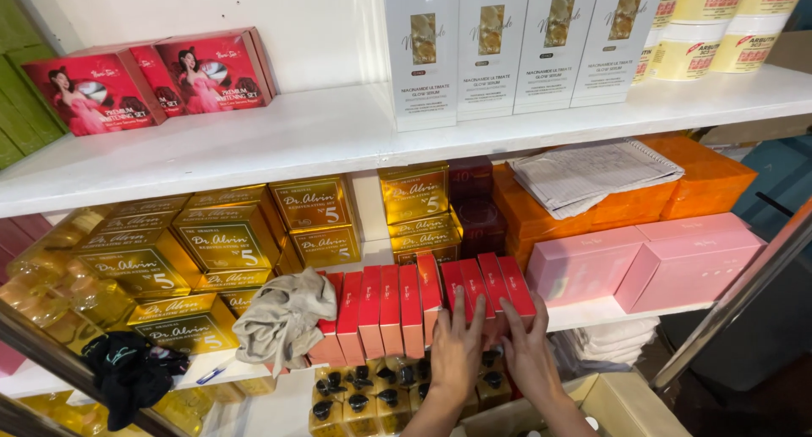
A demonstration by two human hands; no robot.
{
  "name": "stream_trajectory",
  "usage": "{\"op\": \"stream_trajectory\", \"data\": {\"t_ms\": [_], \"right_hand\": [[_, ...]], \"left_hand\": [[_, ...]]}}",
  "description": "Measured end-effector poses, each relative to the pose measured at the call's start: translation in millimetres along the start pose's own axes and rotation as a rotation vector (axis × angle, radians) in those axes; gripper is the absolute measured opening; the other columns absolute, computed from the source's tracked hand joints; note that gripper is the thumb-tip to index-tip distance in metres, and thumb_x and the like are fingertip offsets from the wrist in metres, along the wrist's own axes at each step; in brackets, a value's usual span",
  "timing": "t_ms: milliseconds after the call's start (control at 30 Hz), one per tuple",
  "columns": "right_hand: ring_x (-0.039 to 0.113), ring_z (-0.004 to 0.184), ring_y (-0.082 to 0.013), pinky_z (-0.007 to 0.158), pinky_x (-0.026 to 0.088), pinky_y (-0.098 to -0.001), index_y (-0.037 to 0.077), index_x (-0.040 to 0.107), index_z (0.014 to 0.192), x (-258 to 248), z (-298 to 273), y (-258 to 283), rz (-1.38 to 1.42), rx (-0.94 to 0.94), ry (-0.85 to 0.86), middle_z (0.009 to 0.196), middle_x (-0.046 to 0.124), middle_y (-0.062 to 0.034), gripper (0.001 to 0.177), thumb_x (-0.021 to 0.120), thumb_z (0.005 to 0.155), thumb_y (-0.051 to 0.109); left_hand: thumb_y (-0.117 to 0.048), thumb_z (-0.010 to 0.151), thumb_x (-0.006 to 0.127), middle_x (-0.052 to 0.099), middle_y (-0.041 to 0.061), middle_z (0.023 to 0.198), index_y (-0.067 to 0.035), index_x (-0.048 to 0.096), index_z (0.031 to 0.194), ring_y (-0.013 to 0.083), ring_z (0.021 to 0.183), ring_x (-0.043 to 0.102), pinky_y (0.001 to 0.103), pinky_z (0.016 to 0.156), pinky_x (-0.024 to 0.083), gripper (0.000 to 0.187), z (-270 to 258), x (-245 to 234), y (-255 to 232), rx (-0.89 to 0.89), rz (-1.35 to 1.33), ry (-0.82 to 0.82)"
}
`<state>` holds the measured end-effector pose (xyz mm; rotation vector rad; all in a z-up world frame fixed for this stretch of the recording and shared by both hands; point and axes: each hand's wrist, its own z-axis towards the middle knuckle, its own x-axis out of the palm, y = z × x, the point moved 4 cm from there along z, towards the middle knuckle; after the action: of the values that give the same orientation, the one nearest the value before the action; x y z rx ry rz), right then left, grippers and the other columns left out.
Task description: The person takes red boxes from a cardboard box on the floor and places them onto a white shelf. They arrange the boxes in neat rows, stacking them and aligning them with other products already on the shelf.
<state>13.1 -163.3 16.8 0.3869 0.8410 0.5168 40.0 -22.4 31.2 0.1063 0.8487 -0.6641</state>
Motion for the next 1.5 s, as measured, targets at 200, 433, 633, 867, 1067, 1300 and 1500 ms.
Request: {"op": "stream_trajectory", "data": {"t_ms": [200, 433, 633, 867, 1067, 1300, 1500], "right_hand": [[0.054, 0.119, -0.0505, 0.093, 0.056, -0.0505, 0.02, 0.039, 0.147, 4, 15, -4, 0.001, -0.037, 0.016, 0.156, 0.019, -0.0298, 0.079, 0.071, 0.079, -0.003], [0.044, 0.131, -0.0579, 0.09, 0.055, -0.0534, 0.019, 0.036, 0.147, 9, 25, -2, -0.015, -0.03, 0.012, 0.156, 0.019, -0.032, 0.08, 0.073, 0.079, 0.0], [0.041, 0.133, -0.0594, 0.095, 0.052, -0.0544, 0.017, 0.036, 0.147, 5, 20, 2, -0.029, -0.073, -0.001, 0.156, 0.016, -0.0336, 0.08, 0.073, 0.079, 0.0], [0.025, 0.143, -0.0556, 0.111, 0.04, -0.0527, 0.024, 0.027, 0.158, -17, 18, 24, -0.128, -0.082, 0.133, 0.161, 0.005, -0.0325, 0.1, 0.072, 0.074, -0.005], [0.016, 0.147, -0.0526, 0.113, 0.026, -0.0647, 0.024, 0.022, 0.158, -11, 23, 45, -0.336, -0.092, 0.101, 0.162, 0.005, -0.0292, 0.089, 0.062, 0.081, 0.004], [0.011, 0.152, -0.0528, 0.118, 0.018, -0.0687, 0.024, 0.023, 0.159, -34, 60, 149, -0.311, -0.282, -0.087, 0.165, 0.007, -0.0266, 0.09, 0.054, 0.08, -0.005], [0.009, 0.154, -0.0525, 0.121, 0.016, -0.0701, 0.024, 0.025, 0.159, -46, 97, 259, -0.228, -0.438, -0.241, 0.167, 0.007, -0.0251, 0.095, 0.055, 0.075, -0.009]], "left_hand": [[-0.026, 0.087, 0.069, 0.037, 0.026, 0.157, -0.012, 0.038, 0.157, 0.0383, 0.111, 0.051, 0.045, 0.091, 0.045, 0.078, 14, 22, 5, -0.026, 0.24, 0.265], [-0.032, 0.09, 0.059, 0.028, 0.023, 0.161, -0.01, 0.022, 0.16, 0.0327, 0.126, 0.043, 0.046, 0.097, 0.038, 0.083, 15, 44, 16, 0.041, 0.478, 0.186], [-0.035, 0.093, 0.06, 0.012, 0.022, 0.169, -0.008, 0.013, 0.164, 0.0306, 0.125, 0.042, 0.043, 0.1, 0.037, 0.09, 16, 39, 14, 0.043, 0.648, 0.287], [-0.037, 0.085, 0.07, 0.003, 0.018, 0.169, -0.012, 0.012, 0.162, 0.0343, 0.128, 0.039, 0.05, 0.1, 0.037, 0.1, 12, -17, -3, 0.055, 0.512, 0.369], [-0.033, 0.087, 0.069, 0.014, 0.018, 0.17, -0.013, 0.031, 0.161, 0.0362, 0.138, 0.037, 0.054, 0.101, 0.038, 0.085, 20, -63, 0, 0.188, 0.365, 0.132], [-0.051, 0.092, 0.068, 0.02, 0.018, 0.168, -0.017, 0.036, 0.159, 0.0375, 0.153, 0.023, 0.066, 0.116, 0.028, 0.081, 64, -187, 45, 0.169, 0.156, -0.325], [-0.058, 0.097, 0.066, 0.017, 0.017, 0.17, -0.019, 0.035, 0.162, 0.0369, 0.155, 0.018, 0.067, 0.118, 0.024, 0.082, 96, -285, 116, 0.126, 0.235, -0.492]]}}
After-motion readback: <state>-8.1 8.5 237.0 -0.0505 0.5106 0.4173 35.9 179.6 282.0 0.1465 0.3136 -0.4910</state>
